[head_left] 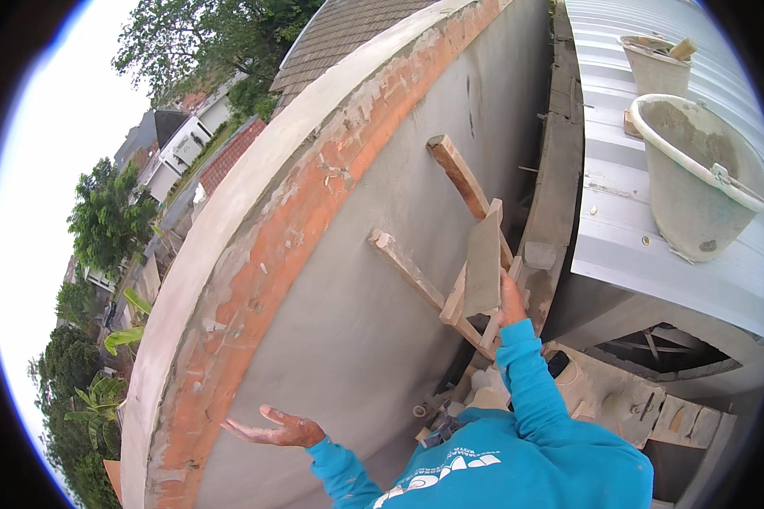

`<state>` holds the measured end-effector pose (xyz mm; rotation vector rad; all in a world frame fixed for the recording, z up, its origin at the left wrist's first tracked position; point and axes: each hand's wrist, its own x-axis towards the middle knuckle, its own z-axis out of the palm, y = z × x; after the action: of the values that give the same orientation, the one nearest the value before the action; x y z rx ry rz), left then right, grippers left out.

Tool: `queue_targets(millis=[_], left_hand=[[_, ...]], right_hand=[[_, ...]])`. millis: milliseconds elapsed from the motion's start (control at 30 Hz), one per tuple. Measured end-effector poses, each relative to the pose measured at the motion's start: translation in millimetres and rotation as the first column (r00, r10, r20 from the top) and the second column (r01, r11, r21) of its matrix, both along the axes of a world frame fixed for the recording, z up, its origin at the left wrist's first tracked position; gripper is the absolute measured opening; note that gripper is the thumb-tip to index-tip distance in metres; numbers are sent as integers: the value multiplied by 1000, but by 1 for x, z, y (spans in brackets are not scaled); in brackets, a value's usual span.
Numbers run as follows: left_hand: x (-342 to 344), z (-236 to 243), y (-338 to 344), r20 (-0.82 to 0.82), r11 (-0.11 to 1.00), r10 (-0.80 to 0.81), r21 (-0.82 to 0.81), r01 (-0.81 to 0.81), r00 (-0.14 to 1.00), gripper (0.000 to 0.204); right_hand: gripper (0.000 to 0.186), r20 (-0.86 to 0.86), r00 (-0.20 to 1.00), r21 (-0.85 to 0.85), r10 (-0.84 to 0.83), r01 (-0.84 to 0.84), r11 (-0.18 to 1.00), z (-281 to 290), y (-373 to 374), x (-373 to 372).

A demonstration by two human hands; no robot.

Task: The person applies wet plaster to a curved wall section using a trowel and a wooden float. They scoop plaster from a bucket, spread it along the wall, and smooth the surface repeatedly. The work is performed on scaffolding with visible wooden supports and a bucket of plaster nearby.

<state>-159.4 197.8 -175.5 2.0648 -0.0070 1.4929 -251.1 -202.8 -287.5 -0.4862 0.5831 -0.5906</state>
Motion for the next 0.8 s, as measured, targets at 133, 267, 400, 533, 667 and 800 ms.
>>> queue_targets(millis=[133,267,400,533,667,800], left_hand=[[12,6,-26,-35,989,1,-151,-6,999,78],[39,3,-58,-79,964,14,-262,-34,997,83],[67,-3,-71,-18,957,68,-280,-70,998,79],[92,0,-86,71,937,142,-332,-111,987,76],[111,-5,-88,123,941,224,-287,-181,967,76],[128,-15,-82,182,929,313,-261,-261,932,76]], right_hand=[[42,191,981,-171,-17,51,984,42,-61,45],[41,334,936,-335,-109,226,915,122,-116,82],[48,262,937,-562,-231,343,752,195,-147,113],[55,54,931,-865,-361,224,449,279,-164,139],[61,-40,897,-993,-441,14,118,339,-187,195],[58,-241,804,-893,-543,-402,-200,384,-226,281]])
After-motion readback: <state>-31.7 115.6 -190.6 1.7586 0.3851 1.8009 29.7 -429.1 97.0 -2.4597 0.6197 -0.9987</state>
